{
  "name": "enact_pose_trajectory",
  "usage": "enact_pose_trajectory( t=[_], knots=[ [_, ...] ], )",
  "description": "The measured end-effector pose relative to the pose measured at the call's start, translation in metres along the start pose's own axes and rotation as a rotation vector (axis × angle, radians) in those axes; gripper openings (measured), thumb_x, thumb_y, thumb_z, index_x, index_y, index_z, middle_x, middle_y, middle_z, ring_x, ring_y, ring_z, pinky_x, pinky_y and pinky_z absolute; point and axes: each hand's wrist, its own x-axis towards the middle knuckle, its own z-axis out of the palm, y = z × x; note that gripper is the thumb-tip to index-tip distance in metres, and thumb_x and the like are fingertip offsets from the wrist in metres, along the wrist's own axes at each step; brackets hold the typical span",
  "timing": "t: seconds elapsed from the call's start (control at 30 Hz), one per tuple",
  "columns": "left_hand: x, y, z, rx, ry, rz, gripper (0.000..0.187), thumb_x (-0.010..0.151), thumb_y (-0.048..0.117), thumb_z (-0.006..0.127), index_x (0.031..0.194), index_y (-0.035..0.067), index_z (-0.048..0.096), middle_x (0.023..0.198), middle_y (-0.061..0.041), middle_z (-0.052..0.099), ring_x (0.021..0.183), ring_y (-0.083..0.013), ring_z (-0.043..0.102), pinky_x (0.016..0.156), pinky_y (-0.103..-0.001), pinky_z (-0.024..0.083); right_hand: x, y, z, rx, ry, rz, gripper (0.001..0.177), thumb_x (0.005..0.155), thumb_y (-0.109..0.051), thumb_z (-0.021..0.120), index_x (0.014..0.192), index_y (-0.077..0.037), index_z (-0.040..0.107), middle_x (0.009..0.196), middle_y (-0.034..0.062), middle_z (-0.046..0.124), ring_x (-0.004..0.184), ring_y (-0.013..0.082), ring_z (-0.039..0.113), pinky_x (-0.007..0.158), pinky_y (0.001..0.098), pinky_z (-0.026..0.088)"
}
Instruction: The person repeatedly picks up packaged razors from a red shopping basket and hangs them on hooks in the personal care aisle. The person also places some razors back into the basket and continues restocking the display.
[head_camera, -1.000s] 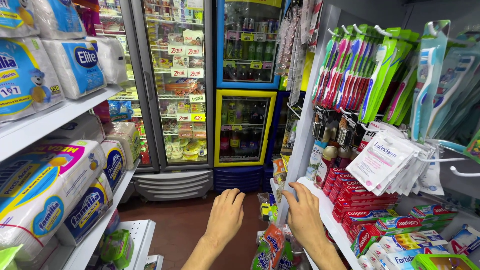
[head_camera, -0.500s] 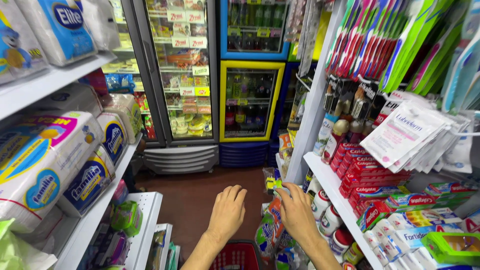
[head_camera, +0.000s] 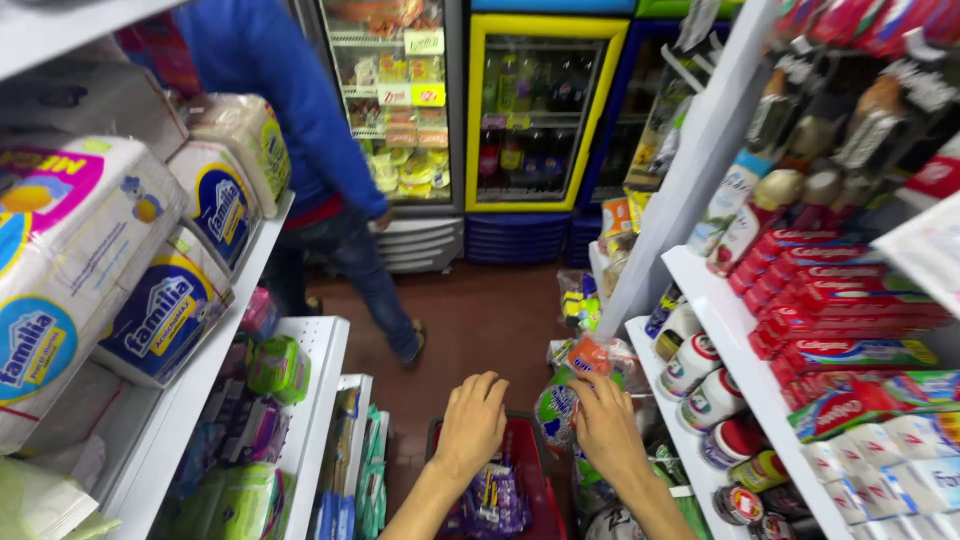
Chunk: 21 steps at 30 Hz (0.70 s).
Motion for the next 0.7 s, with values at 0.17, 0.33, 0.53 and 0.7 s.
enact_pose_trajectory(
  t=[0.17, 0.33, 0.53, 0.7],
  knots=[
    [-0.025, -0.021, 0.029, -0.029, -0.116, -0.064, 0.036, 0.094, 0.007, 0.06, 0.129, 0.003, 0.064, 0.132, -0.015, 0.061, 0.121, -0.034, 0.055, 0.096, -0.049, 0.047, -0.004, -0.003, 0.045, 0.066, -0.116, 0.051, 0.048, 0.086, 0.001, 0.056, 0.131, -0.014, 0.063, 0.134, 0.0023, 0.059, 0.129, 0.0242, 0.053, 0.106, 0.0458, 0.043],
    [-0.047, -0.042, 0.061, -0.072, -0.24, -0.136, 0.037, 0.095, 0.009, 0.06, 0.132, 0.003, 0.063, 0.137, -0.015, 0.059, 0.126, -0.0343, 0.053, 0.098, -0.051, 0.047, -0.01, -0.003, 0.082, 0.119, -0.197, 0.108, 0.043, 0.088, -0.001, 0.053, 0.127, -0.014, 0.065, 0.129, 0.0011, 0.064, 0.124, 0.0241, 0.056, 0.101, 0.043, 0.044],
    [-0.07, -0.062, 0.094, -0.138, -0.272, -0.192, 0.036, 0.093, 0.007, 0.059, 0.129, 0.005, 0.064, 0.132, -0.013, 0.061, 0.123, -0.0328, 0.056, 0.097, -0.049, 0.048, -0.022, 0.01, 0.121, 0.201, -0.293, 0.152, 0.045, 0.088, 0.001, 0.052, 0.129, -0.011, 0.065, 0.13, 0.0045, 0.065, 0.127, 0.0257, 0.055, 0.104, 0.0452, 0.042],
    [-0.109, -0.083, 0.143, -0.035, -0.26, -0.153, 0.036, 0.087, 0.013, 0.067, 0.122, 0.01, 0.067, 0.122, -0.011, 0.063, 0.118, -0.0309, 0.06, 0.085, -0.042, 0.049, -0.051, 0.034, 0.176, 0.065, -0.341, 0.202, 0.04, 0.091, -0.006, 0.058, 0.124, -0.024, 0.07, 0.122, -0.0067, 0.066, 0.127, 0.0173, 0.056, 0.094, 0.0338, 0.045]
  ],
)
